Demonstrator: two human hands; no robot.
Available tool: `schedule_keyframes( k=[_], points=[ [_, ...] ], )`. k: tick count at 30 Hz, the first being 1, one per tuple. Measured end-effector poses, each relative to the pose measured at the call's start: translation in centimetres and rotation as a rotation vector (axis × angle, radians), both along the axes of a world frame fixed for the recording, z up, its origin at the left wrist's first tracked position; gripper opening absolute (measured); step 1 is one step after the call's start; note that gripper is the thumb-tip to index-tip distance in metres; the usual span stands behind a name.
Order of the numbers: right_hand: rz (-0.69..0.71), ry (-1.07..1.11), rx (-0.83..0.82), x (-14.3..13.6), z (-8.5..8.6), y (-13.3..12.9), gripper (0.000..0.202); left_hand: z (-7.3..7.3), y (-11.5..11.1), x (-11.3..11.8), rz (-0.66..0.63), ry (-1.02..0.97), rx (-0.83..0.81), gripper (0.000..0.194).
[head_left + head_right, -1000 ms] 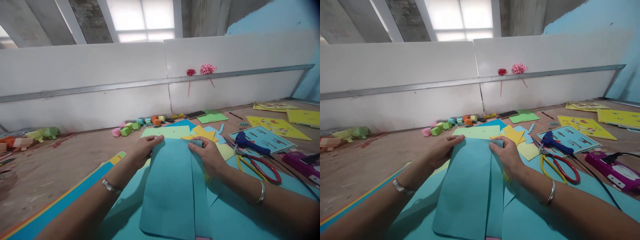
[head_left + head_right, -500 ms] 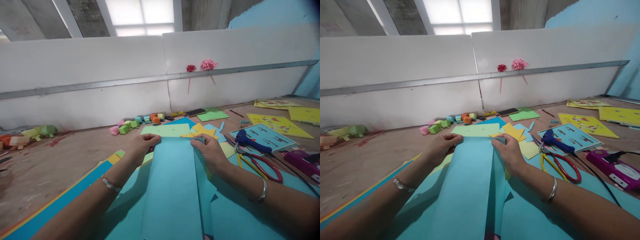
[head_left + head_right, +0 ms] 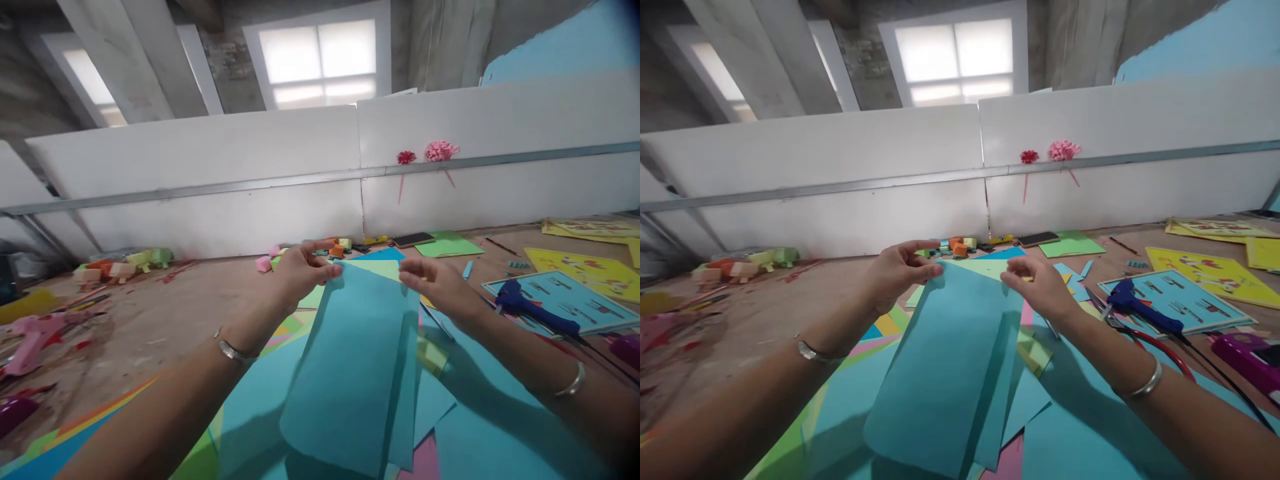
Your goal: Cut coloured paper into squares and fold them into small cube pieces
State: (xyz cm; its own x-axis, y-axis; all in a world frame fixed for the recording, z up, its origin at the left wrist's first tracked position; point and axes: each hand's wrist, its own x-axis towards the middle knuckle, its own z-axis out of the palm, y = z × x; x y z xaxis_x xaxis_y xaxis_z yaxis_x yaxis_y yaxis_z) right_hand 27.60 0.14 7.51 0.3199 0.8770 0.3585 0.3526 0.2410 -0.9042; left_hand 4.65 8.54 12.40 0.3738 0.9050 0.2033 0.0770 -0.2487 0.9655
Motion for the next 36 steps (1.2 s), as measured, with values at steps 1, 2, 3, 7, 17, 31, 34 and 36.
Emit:
schedule_keyframes(
  k=[1,2,3,7,17,31,34,36],
  points=[
    [-0.009,-0.114,0.05,-0.2,1.3,0.2,0.028,0.6,-0.3,0.1,-0.001,0.02,0.032,0.076],
    [0.01,-0.222,0.095,-0.6,2.6,0.4,0.024,1.1,-0.7,0.3,-0.004,0.041,0.067,0.077],
    [0.07,-0.328,0.112,-1.2,4.0,0.5,0.025,1.6,-1.1,0.5,-0.007,0.063,0.107,0.079],
    [0.205,-0.607,0.102,-4.5,8.2,1.0,0.027,3.2,-2.6,1.4,0.014,0.136,0.267,0.084],
    [0.063,-0.689,0.314,-6.4,10.4,0.5,0.025,4.3,-4.5,0.1,0.036,0.007,0.215,0.077],
    [-0.23,-0.404,0.261,-0.8,12.8,-0.1,0.034,-2.2,-2.9,-5.8,0.032,0.364,0.182,0.037],
    [-0.227,-0.385,0.229,-1.0,12.9,-0.3,0.034,-2.1,-2.6,-6.4,0.134,0.273,0.216,0.022],
    [-0.208,-0.383,0.221,-1.5,12.9,-0.2,0.035,-1.3,-2.6,-6.0,0.186,0.225,0.267,0.024]
  ],
)
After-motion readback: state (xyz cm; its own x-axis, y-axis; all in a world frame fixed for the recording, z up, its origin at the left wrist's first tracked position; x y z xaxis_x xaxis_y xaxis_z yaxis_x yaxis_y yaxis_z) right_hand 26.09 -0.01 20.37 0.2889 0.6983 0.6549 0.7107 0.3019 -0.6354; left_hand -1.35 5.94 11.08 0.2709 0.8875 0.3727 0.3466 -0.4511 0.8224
